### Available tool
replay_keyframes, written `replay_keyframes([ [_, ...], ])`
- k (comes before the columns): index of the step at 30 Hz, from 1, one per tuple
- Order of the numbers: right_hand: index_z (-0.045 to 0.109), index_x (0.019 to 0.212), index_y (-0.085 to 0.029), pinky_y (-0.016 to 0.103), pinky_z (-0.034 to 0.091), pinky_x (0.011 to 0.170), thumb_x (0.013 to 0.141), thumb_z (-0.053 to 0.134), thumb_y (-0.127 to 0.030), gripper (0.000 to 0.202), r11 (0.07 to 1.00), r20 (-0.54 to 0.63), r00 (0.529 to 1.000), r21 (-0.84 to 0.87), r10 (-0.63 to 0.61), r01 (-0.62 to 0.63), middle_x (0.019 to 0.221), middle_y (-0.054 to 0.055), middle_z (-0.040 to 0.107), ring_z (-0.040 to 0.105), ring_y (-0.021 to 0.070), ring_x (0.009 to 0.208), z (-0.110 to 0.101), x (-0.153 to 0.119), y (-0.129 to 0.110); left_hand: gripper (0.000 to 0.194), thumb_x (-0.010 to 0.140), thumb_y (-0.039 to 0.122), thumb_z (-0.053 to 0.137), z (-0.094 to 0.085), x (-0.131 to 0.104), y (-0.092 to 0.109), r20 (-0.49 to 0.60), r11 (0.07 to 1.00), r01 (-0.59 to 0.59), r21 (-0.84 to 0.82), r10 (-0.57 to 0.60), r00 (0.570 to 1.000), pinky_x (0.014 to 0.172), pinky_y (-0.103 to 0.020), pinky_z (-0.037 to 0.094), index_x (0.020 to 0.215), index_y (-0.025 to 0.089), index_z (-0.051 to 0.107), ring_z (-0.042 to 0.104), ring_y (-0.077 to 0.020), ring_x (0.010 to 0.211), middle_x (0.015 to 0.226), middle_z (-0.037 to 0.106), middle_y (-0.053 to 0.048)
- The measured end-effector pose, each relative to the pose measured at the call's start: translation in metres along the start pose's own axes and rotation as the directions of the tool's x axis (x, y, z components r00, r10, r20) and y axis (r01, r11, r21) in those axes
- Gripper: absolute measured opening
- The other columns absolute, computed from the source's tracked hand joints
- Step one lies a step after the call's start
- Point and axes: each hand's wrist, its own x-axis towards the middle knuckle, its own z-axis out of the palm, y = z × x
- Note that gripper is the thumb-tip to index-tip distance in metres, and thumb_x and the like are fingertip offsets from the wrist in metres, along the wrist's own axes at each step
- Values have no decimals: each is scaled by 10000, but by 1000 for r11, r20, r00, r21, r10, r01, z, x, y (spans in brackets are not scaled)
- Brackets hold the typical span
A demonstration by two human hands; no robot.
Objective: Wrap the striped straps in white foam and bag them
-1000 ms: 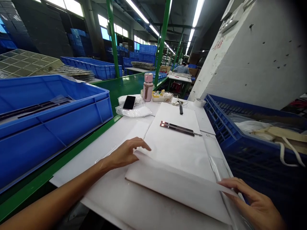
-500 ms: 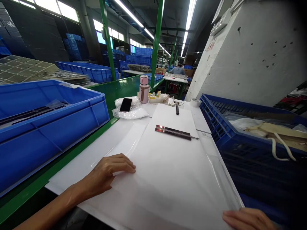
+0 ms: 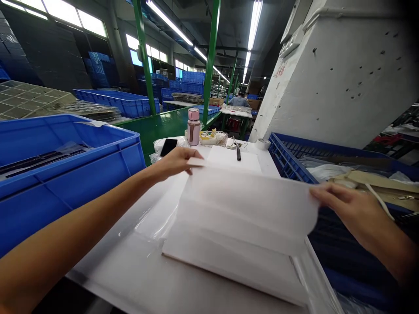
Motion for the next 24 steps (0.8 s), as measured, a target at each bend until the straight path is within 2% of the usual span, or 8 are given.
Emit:
replay_keyframes([
  [3, 658, 835, -118, 284, 487, 657, 870, 461, -471, 406, 985, 49, 993, 128, 111, -117, 782, 67, 654, 634, 196, 749, 13, 68, 15, 428, 664, 478, 735, 2, 73, -18, -42, 996, 84, -12, -85, 995, 641, -270, 477, 849, 96, 681, 586, -188, 809, 865, 653, -87],
  [6, 613, 783, -105, 231, 480, 589, 909, 456, -419, 373, 976, 4, 979, 83, 204, -203, 681, 16, 593, 600, 118, 632, 48, 117, 51, 355, 714, 414, 723, 12, 130, -44, -61, 987, 157, 21, -156, 986, 674, -282, 482, 844, 88, 671, 592, -177, 787, 826, 649, -71],
  [9, 576, 775, -129, 249, 474, 560, 875, 584, -327, 222, 959, -141, 952, -41, 271, -279, 689, -14, 569, 541, 101, 579, 86, 149, 85, 241, 824, 326, 639, 28, 173, -73, -74, 967, 241, 85, -235, 969, 711, -306, 509, 912, 103, 624, 595, -157, 807, 897, 625, -53],
  [11, 576, 876, -140, 317, 475, 646, 840, 615, -306, 175, 952, -264, 937, -140, 230, -273, 795, 24, 587, 554, 154, 693, 105, 160, 96, 223, 870, 312, 584, 38, 195, -94, -93, 945, 299, 133, -289, 953, 735, -328, 521, 958, 107, 595, 595, -156, 826, 940, 608, -55],
  [15, 568, 1066, -150, 472, 394, 797, 822, 584, -289, 281, 938, -320, 947, -338, -40, -75, 1059, 141, 565, 481, 325, 998, 125, 152, 85, 250, 885, 327, 562, 55, 229, -130, -141, 892, 406, 199, -384, 912, 747, -339, 526, 1009, 110, 581, 596, -168, 851, 977, 599, -61],
  [18, 584, 1104, -188, 506, 312, 900, 882, 515, -289, 254, 892, -250, 937, -437, -242, 114, 1204, 119, 517, 413, 338, 1115, 127, 128, 61, 265, 883, 329, 564, 62, 243, -147, -181, 856, 457, 241, -423, 888, 765, -354, 524, 1039, 114, 573, 594, -177, 876, 1005, 593, -67],
  [22, 621, 981, -156, 407, 387, 844, 919, 482, -212, 162, 796, 26, 854, -350, -519, 494, 995, 90, 590, 503, 247, 963, 130, 88, 37, 286, 887, 334, 557, 67, 250, -153, -227, 831, 467, 303, -413, 882, 793, -374, 518, 1078, 121, 559, 587, -186, 911, 1050, 581, -78],
  [24, 607, 1012, -133, 377, 426, 806, 915, 482, -171, 163, 760, 180, 799, -249, -573, 601, 965, 95, 589, 518, 225, 916, 136, 68, 33, 290, 885, 331, 560, 69, 251, -150, -245, 816, 468, 339, -404, 881, 814, -388, 510, 1089, 125, 557, 580, -195, 939, 1073, 574, -81],
])
